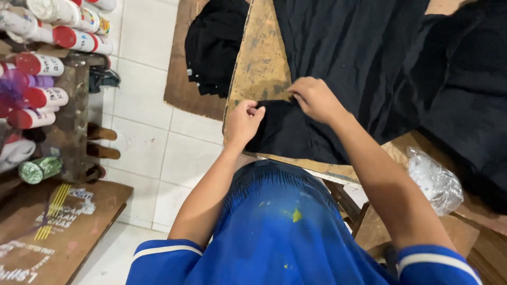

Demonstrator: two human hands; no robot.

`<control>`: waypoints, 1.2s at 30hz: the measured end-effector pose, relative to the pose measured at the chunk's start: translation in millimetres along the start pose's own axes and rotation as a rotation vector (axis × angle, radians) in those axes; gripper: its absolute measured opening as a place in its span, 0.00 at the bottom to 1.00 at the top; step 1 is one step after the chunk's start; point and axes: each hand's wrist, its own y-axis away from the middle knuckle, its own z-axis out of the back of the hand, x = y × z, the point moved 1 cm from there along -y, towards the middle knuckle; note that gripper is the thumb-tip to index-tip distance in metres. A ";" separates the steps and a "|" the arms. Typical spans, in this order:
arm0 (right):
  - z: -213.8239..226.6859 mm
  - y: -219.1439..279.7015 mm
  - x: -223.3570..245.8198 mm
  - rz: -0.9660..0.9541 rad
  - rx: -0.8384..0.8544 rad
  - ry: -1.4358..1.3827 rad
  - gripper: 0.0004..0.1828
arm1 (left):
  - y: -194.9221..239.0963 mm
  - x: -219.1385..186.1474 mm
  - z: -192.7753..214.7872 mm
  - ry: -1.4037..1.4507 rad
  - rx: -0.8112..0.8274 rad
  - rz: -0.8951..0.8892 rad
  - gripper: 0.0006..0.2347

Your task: The person places a rectangular transfer sticker on the sleeve of a black garment and uses an iron to press it onto the fabric. They then fold the sleeve and iron the seam before repeating the process on another sleeve.

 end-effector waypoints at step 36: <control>27.7 25.3 -39.9 0.327 -0.008 0.633 0.13 | 60.5 -38.1 -17.7 0.391 -0.148 -0.339 0.11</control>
